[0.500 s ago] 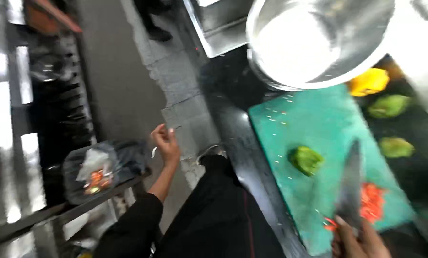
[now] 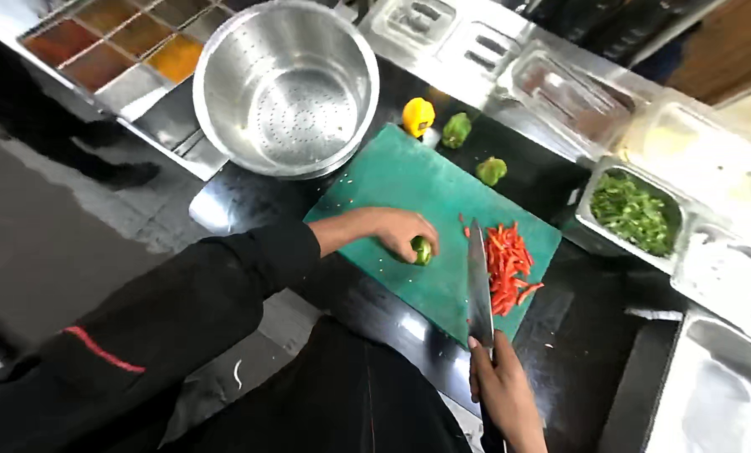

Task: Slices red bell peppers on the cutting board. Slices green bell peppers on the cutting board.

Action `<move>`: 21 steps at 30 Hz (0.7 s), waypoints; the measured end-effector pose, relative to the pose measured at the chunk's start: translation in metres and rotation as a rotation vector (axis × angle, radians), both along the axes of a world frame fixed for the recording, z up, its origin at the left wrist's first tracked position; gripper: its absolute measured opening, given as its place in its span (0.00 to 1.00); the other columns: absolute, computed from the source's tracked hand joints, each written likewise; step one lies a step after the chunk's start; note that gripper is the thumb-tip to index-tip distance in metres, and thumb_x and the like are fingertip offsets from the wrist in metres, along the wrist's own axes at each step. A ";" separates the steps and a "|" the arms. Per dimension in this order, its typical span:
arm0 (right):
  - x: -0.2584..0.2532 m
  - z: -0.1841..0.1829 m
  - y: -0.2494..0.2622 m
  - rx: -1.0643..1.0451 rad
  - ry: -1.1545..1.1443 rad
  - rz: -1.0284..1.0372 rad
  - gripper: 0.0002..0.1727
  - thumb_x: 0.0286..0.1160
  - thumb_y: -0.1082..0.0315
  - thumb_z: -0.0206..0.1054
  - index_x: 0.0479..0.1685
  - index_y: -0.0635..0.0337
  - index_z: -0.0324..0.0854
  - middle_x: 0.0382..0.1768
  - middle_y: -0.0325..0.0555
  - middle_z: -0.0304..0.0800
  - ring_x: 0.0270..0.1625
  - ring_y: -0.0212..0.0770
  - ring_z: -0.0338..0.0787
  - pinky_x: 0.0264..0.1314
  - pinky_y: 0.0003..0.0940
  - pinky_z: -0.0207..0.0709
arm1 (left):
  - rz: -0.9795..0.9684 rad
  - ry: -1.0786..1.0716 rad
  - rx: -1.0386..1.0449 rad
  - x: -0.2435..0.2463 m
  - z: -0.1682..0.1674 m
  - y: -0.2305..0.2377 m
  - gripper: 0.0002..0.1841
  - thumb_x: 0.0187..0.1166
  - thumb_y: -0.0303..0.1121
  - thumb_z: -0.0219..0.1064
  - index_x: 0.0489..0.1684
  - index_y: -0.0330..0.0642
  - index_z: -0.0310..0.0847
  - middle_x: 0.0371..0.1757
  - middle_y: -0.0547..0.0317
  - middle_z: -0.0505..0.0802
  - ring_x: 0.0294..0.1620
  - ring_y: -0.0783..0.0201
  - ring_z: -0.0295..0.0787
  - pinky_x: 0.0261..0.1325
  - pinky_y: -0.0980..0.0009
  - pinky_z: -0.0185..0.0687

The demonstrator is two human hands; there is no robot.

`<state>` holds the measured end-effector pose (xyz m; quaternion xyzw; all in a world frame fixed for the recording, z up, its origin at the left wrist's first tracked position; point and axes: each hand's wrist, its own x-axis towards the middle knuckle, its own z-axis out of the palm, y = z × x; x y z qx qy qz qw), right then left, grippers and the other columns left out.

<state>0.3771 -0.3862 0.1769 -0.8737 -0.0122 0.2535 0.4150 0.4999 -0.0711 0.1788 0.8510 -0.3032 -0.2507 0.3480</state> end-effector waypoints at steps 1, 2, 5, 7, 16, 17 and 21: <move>-0.003 -0.004 -0.001 0.006 0.014 -0.024 0.16 0.88 0.58 0.56 0.59 0.63 0.73 0.14 0.37 0.76 0.11 0.35 0.79 0.14 0.34 0.80 | -0.022 0.017 0.045 0.006 0.001 0.001 0.21 0.70 0.26 0.77 0.64 0.39 0.88 0.74 0.44 0.85 0.77 0.45 0.77 0.81 0.48 0.68; -0.006 -0.007 -0.002 0.013 0.032 -0.049 0.16 0.88 0.58 0.56 0.59 0.63 0.73 0.14 0.38 0.76 0.11 0.36 0.79 0.14 0.34 0.79 | -0.002 0.062 0.094 0.009 0.006 0.003 0.21 0.71 0.27 0.77 0.65 0.38 0.87 0.71 0.43 0.86 0.74 0.45 0.79 0.79 0.47 0.70; -0.013 -0.013 0.002 0.037 0.060 -0.112 0.16 0.89 0.58 0.56 0.60 0.62 0.73 0.14 0.37 0.75 0.11 0.35 0.79 0.14 0.33 0.79 | 0.212 0.214 0.208 0.006 0.012 0.015 0.27 0.78 0.41 0.75 0.73 0.38 0.78 0.63 0.41 0.88 0.60 0.45 0.87 0.67 0.43 0.79; -0.014 -0.014 0.007 0.059 0.046 -0.140 0.15 0.88 0.59 0.56 0.59 0.62 0.74 0.14 0.37 0.75 0.11 0.34 0.79 0.14 0.32 0.79 | 0.386 0.308 0.173 -0.006 0.007 0.028 0.31 0.79 0.46 0.74 0.76 0.39 0.74 0.50 0.42 0.93 0.43 0.48 0.93 0.53 0.46 0.88; 0.000 -0.003 0.034 -0.195 -0.002 0.074 0.20 0.91 0.55 0.54 0.67 0.59 0.75 0.22 0.46 0.82 0.22 0.46 0.86 0.29 0.48 0.83 | 0.446 -0.468 -0.100 -0.045 -0.022 0.000 0.22 0.71 0.43 0.78 0.58 0.39 0.87 0.64 0.46 0.89 0.71 0.50 0.84 0.74 0.53 0.80; 0.000 0.002 0.038 -0.260 -0.022 0.105 0.20 0.91 0.55 0.54 0.66 0.60 0.76 0.23 0.49 0.84 0.25 0.51 0.87 0.32 0.52 0.82 | 0.368 -0.551 -0.100 -0.044 -0.028 -0.010 0.21 0.70 0.42 0.79 0.56 0.38 0.88 0.64 0.46 0.90 0.72 0.49 0.83 0.75 0.54 0.79; -0.001 0.012 0.043 -0.416 -0.093 0.136 0.17 0.92 0.57 0.54 0.64 0.59 0.78 0.31 0.56 0.90 0.35 0.60 0.93 0.38 0.58 0.84 | 0.190 -0.544 -0.019 -0.036 -0.040 -0.016 0.21 0.65 0.33 0.81 0.57 0.37 0.88 0.68 0.46 0.89 0.75 0.47 0.81 0.80 0.55 0.74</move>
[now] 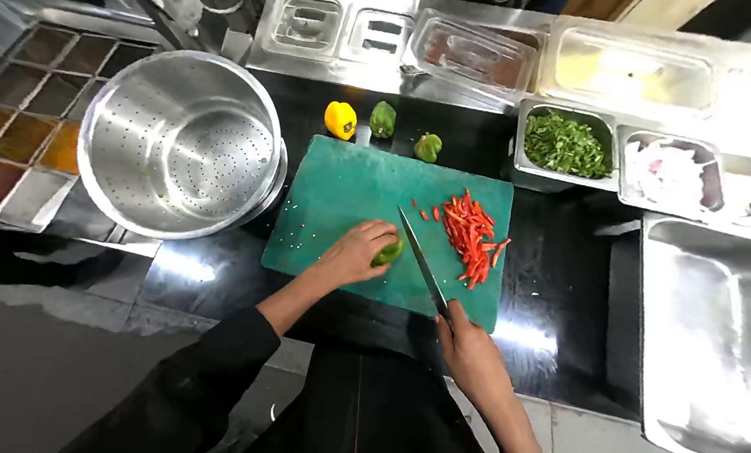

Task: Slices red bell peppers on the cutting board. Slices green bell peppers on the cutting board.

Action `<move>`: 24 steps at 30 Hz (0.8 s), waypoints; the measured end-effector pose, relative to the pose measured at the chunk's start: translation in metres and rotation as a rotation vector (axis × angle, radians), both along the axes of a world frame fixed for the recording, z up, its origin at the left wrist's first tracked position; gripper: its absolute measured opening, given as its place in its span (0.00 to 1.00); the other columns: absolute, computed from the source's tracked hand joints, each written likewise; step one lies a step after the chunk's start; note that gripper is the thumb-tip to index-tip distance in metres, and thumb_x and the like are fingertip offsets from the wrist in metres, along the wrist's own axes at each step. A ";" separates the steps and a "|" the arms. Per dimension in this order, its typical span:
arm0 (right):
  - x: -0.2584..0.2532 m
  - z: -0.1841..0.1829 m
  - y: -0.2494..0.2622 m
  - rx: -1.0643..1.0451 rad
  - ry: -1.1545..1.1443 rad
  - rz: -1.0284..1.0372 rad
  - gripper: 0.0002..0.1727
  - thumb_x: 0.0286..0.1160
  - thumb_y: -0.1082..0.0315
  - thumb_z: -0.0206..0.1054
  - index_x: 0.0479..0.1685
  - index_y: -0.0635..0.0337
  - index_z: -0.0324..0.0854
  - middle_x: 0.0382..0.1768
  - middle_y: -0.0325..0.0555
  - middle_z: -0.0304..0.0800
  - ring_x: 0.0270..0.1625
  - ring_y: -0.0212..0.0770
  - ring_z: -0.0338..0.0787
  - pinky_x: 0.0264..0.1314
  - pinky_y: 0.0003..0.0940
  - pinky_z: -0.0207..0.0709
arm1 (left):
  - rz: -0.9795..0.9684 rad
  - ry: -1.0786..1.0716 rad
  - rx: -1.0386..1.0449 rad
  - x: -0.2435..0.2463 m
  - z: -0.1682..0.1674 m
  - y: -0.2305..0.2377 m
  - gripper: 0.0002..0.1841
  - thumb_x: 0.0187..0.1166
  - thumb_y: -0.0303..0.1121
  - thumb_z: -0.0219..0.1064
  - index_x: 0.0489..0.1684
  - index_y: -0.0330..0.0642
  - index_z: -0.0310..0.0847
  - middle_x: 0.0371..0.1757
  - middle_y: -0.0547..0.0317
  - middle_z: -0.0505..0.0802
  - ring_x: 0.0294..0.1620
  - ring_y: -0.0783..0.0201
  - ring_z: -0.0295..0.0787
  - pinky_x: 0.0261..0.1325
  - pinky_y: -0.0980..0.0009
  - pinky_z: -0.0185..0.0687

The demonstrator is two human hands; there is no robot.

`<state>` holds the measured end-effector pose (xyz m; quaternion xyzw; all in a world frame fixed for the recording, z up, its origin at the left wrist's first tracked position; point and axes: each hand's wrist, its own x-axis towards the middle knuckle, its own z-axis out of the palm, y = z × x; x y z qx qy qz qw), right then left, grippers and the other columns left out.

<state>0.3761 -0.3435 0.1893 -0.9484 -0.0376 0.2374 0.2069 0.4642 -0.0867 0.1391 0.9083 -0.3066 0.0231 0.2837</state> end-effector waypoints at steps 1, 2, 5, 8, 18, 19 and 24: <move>0.000 0.004 -0.001 -0.005 -0.001 -0.011 0.17 0.92 0.57 0.53 0.64 0.59 0.77 0.32 0.56 0.90 0.36 0.60 0.93 0.38 0.58 0.84 | -0.051 0.009 -0.021 0.003 -0.001 0.009 0.20 0.64 0.30 0.81 0.56 0.37 0.89 0.67 0.46 0.88 0.75 0.48 0.81 0.81 0.55 0.74; 0.000 0.007 -0.002 0.000 -0.001 -0.025 0.18 0.92 0.57 0.53 0.66 0.58 0.77 0.32 0.55 0.91 0.36 0.60 0.93 0.38 0.58 0.84 | -0.098 0.008 -0.050 0.005 -0.004 0.019 0.19 0.63 0.28 0.80 0.54 0.36 0.89 0.67 0.45 0.89 0.76 0.48 0.80 0.82 0.55 0.74; -0.004 0.015 -0.002 0.039 0.025 -0.035 0.18 0.92 0.56 0.53 0.64 0.58 0.76 0.31 0.55 0.89 0.35 0.60 0.93 0.37 0.57 0.84 | -0.089 -0.030 -0.140 0.002 -0.010 0.049 0.18 0.64 0.30 0.79 0.53 0.36 0.89 0.65 0.45 0.89 0.74 0.50 0.82 0.81 0.57 0.74; -0.006 0.018 0.007 0.076 0.150 0.004 0.19 0.93 0.55 0.50 0.66 0.58 0.75 0.38 0.58 0.90 0.43 0.62 0.93 0.44 0.59 0.84 | -0.029 -0.092 -0.143 -0.002 -0.014 0.062 0.19 0.65 0.36 0.78 0.54 0.38 0.89 0.62 0.47 0.90 0.70 0.53 0.83 0.76 0.58 0.77; -0.007 0.042 0.050 0.033 0.351 0.073 0.22 0.90 0.73 0.47 0.80 0.57 0.64 0.60 0.63 0.86 0.51 0.63 0.93 0.48 0.55 0.86 | -0.052 -0.087 -0.003 -0.002 -0.001 0.049 0.21 0.62 0.37 0.78 0.54 0.40 0.90 0.61 0.50 0.91 0.68 0.55 0.84 0.75 0.59 0.75; -0.007 0.045 0.053 0.023 0.357 0.066 0.23 0.87 0.76 0.48 0.80 0.58 0.64 0.60 0.63 0.86 0.51 0.63 0.93 0.47 0.54 0.86 | -0.051 -0.075 0.014 -0.001 0.001 0.048 0.21 0.62 0.37 0.78 0.54 0.40 0.89 0.61 0.49 0.90 0.67 0.54 0.84 0.75 0.59 0.76; -0.006 0.049 0.057 0.013 0.355 0.043 0.21 0.88 0.77 0.46 0.78 0.59 0.65 0.58 0.63 0.85 0.50 0.60 0.94 0.47 0.49 0.86 | -0.036 -0.022 0.079 0.000 0.010 0.040 0.22 0.58 0.36 0.79 0.52 0.37 0.89 0.61 0.45 0.90 0.65 0.49 0.85 0.71 0.54 0.78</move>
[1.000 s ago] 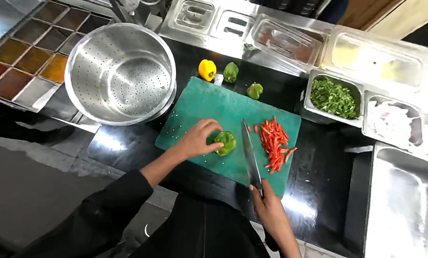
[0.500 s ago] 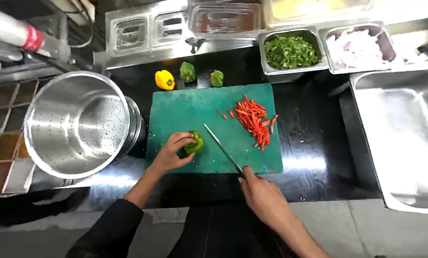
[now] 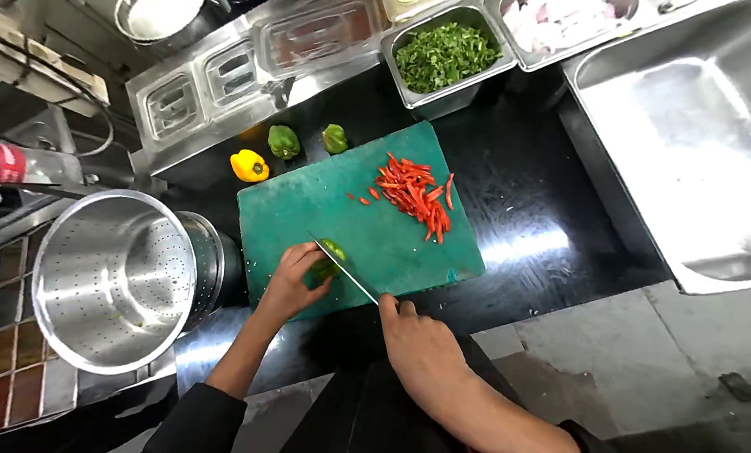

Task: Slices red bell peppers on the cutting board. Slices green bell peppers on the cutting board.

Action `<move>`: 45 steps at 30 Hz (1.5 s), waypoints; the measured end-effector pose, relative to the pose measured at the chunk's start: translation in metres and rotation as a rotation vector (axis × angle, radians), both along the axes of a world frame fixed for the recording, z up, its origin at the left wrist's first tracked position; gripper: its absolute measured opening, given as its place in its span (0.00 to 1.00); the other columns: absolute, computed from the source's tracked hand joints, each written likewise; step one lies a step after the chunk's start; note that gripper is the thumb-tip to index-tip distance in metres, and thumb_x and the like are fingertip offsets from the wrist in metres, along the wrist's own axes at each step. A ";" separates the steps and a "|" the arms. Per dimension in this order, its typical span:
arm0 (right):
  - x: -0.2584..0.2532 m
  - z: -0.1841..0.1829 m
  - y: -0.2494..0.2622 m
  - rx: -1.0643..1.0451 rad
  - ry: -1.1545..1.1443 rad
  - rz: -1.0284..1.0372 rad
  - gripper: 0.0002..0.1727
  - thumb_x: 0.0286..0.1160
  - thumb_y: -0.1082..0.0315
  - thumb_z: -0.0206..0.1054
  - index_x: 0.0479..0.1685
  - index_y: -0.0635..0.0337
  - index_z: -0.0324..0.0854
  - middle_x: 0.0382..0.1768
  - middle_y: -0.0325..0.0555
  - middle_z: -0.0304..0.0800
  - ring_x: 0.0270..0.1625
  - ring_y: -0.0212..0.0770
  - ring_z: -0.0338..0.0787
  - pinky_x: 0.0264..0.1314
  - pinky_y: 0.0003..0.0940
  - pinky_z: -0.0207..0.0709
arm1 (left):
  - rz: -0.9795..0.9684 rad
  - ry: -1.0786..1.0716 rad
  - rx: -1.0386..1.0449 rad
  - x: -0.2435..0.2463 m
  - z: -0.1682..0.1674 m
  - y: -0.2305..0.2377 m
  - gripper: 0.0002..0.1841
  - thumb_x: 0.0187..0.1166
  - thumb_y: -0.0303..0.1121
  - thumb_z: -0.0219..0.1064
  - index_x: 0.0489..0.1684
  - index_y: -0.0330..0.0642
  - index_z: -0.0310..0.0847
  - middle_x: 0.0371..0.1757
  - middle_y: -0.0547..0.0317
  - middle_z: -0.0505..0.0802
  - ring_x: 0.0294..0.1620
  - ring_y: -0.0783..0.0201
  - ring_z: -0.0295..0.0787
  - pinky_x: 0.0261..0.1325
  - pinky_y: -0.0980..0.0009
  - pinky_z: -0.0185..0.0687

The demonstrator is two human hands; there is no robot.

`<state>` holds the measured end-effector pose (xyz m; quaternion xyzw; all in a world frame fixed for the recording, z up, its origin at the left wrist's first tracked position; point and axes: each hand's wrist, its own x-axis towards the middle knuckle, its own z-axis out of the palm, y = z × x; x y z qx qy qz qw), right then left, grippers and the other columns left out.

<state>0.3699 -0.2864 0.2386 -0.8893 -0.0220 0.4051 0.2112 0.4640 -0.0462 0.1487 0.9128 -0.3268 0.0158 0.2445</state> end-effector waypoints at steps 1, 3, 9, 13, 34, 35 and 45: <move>0.002 -0.001 0.000 0.003 0.010 0.000 0.21 0.89 0.76 0.46 0.77 0.59 0.64 0.58 0.63 0.85 0.51 0.60 0.94 0.47 0.50 0.86 | -0.002 0.009 0.012 0.001 0.001 -0.001 0.22 0.58 0.35 0.79 0.52 0.36 0.89 0.61 0.45 0.90 0.65 0.48 0.85 0.70 0.53 0.79; 0.007 -0.002 0.000 0.011 0.042 0.008 0.20 0.89 0.77 0.46 0.77 0.58 0.63 0.58 0.62 0.84 0.53 0.61 0.93 0.49 0.51 0.85 | -0.008 0.038 0.022 0.003 0.003 -0.002 0.22 0.58 0.34 0.80 0.53 0.36 0.89 0.62 0.44 0.90 0.65 0.47 0.85 0.70 0.52 0.79; 0.014 -0.001 -0.003 0.033 0.085 0.038 0.20 0.89 0.77 0.46 0.78 0.57 0.61 0.59 0.62 0.84 0.56 0.61 0.92 0.51 0.51 0.85 | 0.000 0.110 0.037 0.007 0.007 -0.001 0.23 0.57 0.34 0.81 0.54 0.39 0.89 0.64 0.47 0.89 0.68 0.49 0.84 0.72 0.52 0.78; 0.023 -0.015 0.006 0.050 0.052 0.003 0.19 0.90 0.75 0.49 0.75 0.57 0.63 0.58 0.60 0.85 0.56 0.60 0.92 0.50 0.52 0.85 | -0.015 0.126 0.045 0.005 0.007 -0.002 0.22 0.59 0.33 0.80 0.54 0.37 0.89 0.64 0.46 0.89 0.68 0.48 0.84 0.72 0.51 0.77; 0.027 -0.047 -0.014 0.013 0.043 0.040 0.20 0.94 0.66 0.46 0.80 0.55 0.63 0.58 0.62 0.88 0.60 0.64 0.91 0.58 0.59 0.83 | 0.149 0.051 -0.083 -0.005 -0.010 0.005 0.21 0.59 0.40 0.79 0.53 0.45 0.90 0.64 0.50 0.86 0.69 0.49 0.79 0.70 0.50 0.78; 0.028 -0.047 -0.020 0.027 0.032 0.022 0.19 0.95 0.62 0.45 0.78 0.55 0.65 0.55 0.62 0.88 0.59 0.64 0.91 0.58 0.59 0.83 | 0.189 0.056 -0.080 -0.005 -0.010 0.004 0.22 0.59 0.43 0.80 0.51 0.44 0.89 0.68 0.47 0.84 0.71 0.46 0.78 0.70 0.47 0.77; 0.034 -0.064 -0.090 0.710 -0.035 -0.609 0.12 0.94 0.60 0.54 0.64 0.56 0.71 0.19 0.43 0.74 0.14 0.36 0.77 0.18 0.31 0.79 | 0.525 0.096 -0.009 0.004 0.013 -0.005 0.34 0.62 0.35 0.83 0.70 0.34 0.77 0.76 0.35 0.79 0.78 0.32 0.73 0.76 0.34 0.69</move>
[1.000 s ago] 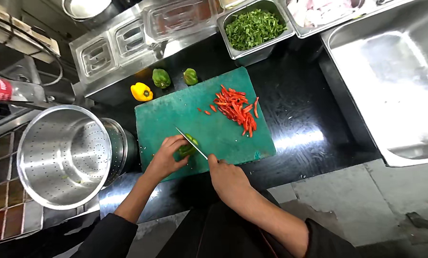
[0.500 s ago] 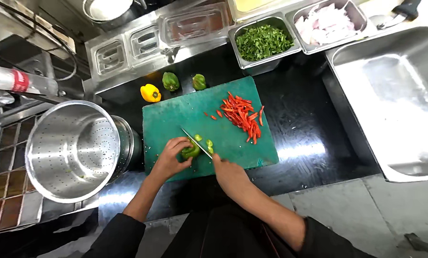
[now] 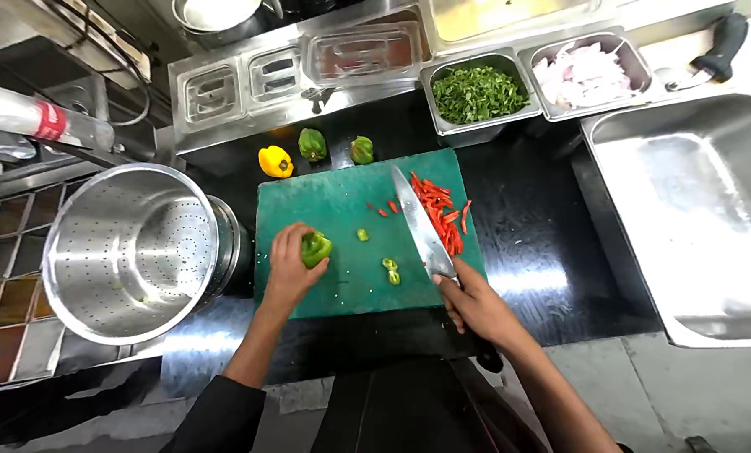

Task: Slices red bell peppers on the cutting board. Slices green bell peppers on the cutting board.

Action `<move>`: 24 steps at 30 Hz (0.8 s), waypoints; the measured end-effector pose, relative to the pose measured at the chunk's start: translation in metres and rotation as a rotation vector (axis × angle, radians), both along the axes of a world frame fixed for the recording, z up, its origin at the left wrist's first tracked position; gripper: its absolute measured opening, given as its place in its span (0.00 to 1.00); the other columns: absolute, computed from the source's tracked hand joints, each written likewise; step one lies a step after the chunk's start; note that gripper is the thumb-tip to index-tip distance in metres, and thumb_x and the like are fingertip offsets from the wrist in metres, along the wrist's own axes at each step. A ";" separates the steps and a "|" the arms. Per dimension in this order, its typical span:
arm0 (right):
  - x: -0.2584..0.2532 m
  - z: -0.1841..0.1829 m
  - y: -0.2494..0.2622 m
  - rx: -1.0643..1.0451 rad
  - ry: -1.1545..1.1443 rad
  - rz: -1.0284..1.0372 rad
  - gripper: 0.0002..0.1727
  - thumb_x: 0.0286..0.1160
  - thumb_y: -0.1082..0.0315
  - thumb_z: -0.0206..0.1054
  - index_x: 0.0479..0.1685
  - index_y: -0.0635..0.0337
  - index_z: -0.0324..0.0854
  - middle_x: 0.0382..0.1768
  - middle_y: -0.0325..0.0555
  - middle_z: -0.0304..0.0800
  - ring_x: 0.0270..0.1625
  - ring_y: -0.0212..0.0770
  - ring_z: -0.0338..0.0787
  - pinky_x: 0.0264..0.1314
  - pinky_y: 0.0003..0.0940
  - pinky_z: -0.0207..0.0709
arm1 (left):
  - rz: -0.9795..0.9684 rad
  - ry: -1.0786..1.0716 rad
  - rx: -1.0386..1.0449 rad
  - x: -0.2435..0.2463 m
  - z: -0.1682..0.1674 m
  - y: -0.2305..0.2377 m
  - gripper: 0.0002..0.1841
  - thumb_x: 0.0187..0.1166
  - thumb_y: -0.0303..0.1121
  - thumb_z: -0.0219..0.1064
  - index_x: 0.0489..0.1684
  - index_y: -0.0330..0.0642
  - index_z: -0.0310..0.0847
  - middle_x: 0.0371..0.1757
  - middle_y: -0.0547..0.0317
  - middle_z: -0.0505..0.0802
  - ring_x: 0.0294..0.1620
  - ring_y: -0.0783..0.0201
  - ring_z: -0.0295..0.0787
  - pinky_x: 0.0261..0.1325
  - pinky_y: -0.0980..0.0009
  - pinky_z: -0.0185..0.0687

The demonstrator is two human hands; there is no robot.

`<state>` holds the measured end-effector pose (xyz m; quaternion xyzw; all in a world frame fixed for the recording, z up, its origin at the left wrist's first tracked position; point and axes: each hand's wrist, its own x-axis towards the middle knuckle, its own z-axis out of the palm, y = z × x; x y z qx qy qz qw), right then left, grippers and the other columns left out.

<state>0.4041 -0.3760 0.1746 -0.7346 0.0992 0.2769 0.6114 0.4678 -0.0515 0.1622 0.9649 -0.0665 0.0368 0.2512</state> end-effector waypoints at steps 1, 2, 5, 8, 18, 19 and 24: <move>-0.002 -0.001 -0.005 0.002 0.005 -0.019 0.12 0.94 0.61 0.54 0.64 0.55 0.72 0.18 0.43 0.73 0.13 0.36 0.77 0.18 0.31 0.79 | -0.040 -0.056 0.038 -0.001 -0.001 -0.003 0.31 0.65 0.35 0.81 0.69 0.35 0.80 0.80 0.34 0.76 0.82 0.29 0.66 0.79 0.32 0.63; -0.004 -0.002 -0.010 -0.014 0.014 -0.022 0.11 0.93 0.61 0.54 0.63 0.55 0.72 0.18 0.42 0.73 0.13 0.36 0.77 0.18 0.31 0.79 | -0.109 -0.105 0.043 -0.005 -0.003 -0.012 0.25 0.69 0.35 0.78 0.65 0.35 0.83 0.79 0.36 0.77 0.82 0.30 0.68 0.80 0.34 0.65; -0.015 -0.009 -0.018 -0.139 0.042 0.052 0.12 0.93 0.58 0.54 0.63 0.54 0.71 0.18 0.42 0.75 0.15 0.37 0.79 0.20 0.33 0.80 | -0.416 -0.126 -0.061 -0.021 -0.023 -0.051 0.12 0.81 0.34 0.70 0.55 0.39 0.91 0.63 0.49 0.91 0.71 0.51 0.85 0.76 0.54 0.79; -0.032 -0.009 -0.012 -0.420 -0.008 0.230 0.16 0.93 0.55 0.54 0.67 0.54 0.73 0.25 0.48 0.81 0.24 0.47 0.85 0.32 0.48 0.83 | -0.528 -0.158 -0.193 -0.030 -0.060 -0.071 0.08 0.81 0.32 0.70 0.48 0.40 0.93 0.54 0.55 0.94 0.65 0.58 0.89 0.74 0.64 0.82; -0.065 0.028 0.020 -0.811 0.113 0.471 0.22 0.95 0.54 0.45 0.76 0.53 0.70 0.50 0.60 0.91 0.52 0.64 0.93 0.51 0.59 0.83 | -0.515 -0.223 -0.205 -0.025 -0.063 -0.091 0.07 0.82 0.30 0.68 0.41 0.37 0.92 0.50 0.51 0.94 0.62 0.55 0.90 0.72 0.64 0.82; -0.066 0.029 0.021 -0.823 0.116 0.478 0.21 0.95 0.55 0.45 0.76 0.53 0.70 0.51 0.60 0.91 0.52 0.63 0.93 0.51 0.59 0.84 | -0.517 -0.218 -0.199 -0.024 -0.062 -0.092 0.07 0.81 0.29 0.68 0.40 0.37 0.92 0.50 0.51 0.94 0.62 0.54 0.90 0.72 0.64 0.82; -0.065 0.035 0.030 -0.848 0.184 0.508 0.21 0.96 0.57 0.43 0.79 0.53 0.67 0.55 0.61 0.90 0.55 0.63 0.93 0.53 0.57 0.84 | -0.522 -0.228 -0.175 -0.021 -0.059 -0.094 0.06 0.79 0.28 0.69 0.38 0.36 0.91 0.49 0.49 0.94 0.60 0.53 0.91 0.71 0.63 0.83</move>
